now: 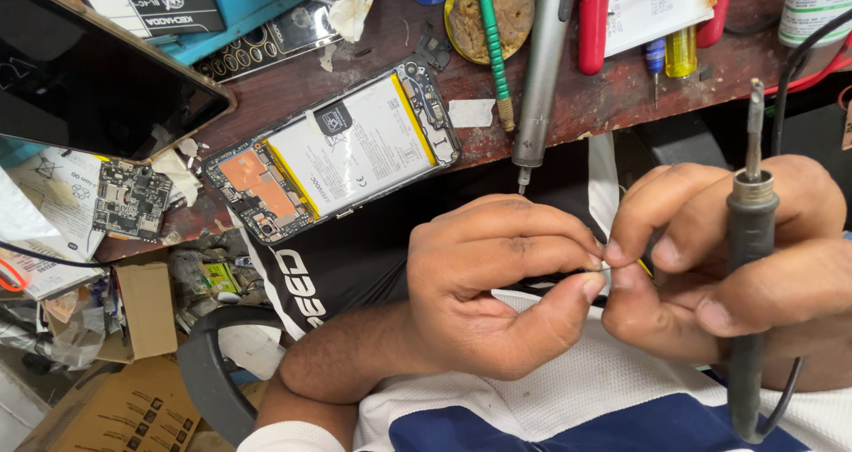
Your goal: The person solders a small component onto a wire and a phone part using a soldering iron, then works on an opened smartphone, using tweezers and a screwdriver on its internals before handling the phone body.
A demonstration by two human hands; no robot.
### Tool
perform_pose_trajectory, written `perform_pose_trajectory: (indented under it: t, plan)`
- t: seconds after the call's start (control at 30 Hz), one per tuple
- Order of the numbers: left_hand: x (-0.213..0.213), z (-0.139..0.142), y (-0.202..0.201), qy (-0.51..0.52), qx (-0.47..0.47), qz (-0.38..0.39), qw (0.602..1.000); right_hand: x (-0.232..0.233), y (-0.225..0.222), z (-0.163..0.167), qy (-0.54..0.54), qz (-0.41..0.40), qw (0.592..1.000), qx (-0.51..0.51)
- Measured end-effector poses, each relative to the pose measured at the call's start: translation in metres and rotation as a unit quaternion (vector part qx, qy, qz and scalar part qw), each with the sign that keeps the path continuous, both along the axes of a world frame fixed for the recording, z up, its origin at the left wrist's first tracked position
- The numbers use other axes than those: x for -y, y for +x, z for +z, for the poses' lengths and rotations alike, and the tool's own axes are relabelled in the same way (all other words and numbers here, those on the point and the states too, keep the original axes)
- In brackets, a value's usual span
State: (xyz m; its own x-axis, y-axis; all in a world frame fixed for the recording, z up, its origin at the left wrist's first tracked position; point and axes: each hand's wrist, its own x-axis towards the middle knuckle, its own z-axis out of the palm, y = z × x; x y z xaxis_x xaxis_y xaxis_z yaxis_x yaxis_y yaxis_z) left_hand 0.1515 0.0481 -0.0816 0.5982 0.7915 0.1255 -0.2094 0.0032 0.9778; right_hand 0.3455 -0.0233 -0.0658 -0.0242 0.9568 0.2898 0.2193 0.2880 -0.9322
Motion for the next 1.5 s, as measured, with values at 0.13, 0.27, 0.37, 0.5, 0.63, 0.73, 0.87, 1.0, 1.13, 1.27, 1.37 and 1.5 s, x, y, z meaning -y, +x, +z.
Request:
perform_pose_trajectory:
  t: [0.13,0.27,0.37,0.5,0.63,0.73,0.87,1.0,1.13,1.27,1.37,1.5]
  plan:
    - [0.000,0.000,-0.001,0.019,-0.003,-0.006,1.000,0.004,0.003,0.004,-0.028,0.021,0.999,0.006]
    - [0.000,0.000,-0.003,0.018,-0.004,-0.010,1.000,0.006,0.007,0.002,-0.029,0.037,0.999,0.014]
    - [0.000,0.000,-0.004,0.023,0.002,-0.008,1.000,0.004,0.005,0.002,-0.023,0.048,0.999,0.010]
    - [0.002,0.000,-0.004,0.031,0.003,0.004,0.999,0.010,-0.004,0.004,-0.045,-0.005,0.998,0.053]
    - [0.003,0.002,-0.008,0.031,0.005,0.016,0.999,0.030,-0.013,-0.006,-0.152,-0.190,0.968,0.061]
    - [0.002,0.000,-0.012,-0.001,0.009,0.003,1.000,0.036,-0.004,-0.020,0.009,-0.118,0.992,-0.042]
    - [0.000,-0.004,-0.019,-0.079,0.043,-0.025,0.996,0.035,-0.011,-0.027,-0.007,-0.136,0.980,-0.147]
    - [0.001,-0.009,-0.022,-0.131,0.072,-0.014,0.989,0.029,-0.020,-0.024,0.013,-0.127,0.978,-0.167]
    - [0.005,-0.013,-0.022,-0.164,0.094,0.000,0.982,0.032,-0.014,-0.017,-0.068,-0.119,0.974,-0.183]
    - [0.008,-0.017,-0.020,-0.196,0.100,0.001,0.975,0.038,-0.009,-0.014,-0.124,-0.110,0.962,-0.218]
    - [0.008,-0.019,-0.020,-0.206,0.099,0.003,0.974,0.042,-0.006,-0.004,-0.164,-0.097,0.962,-0.195]
    - [0.008,-0.019,-0.019,-0.210,0.109,0.003,0.972,0.039,-0.008,0.000,-0.179,-0.099,0.962,-0.184]
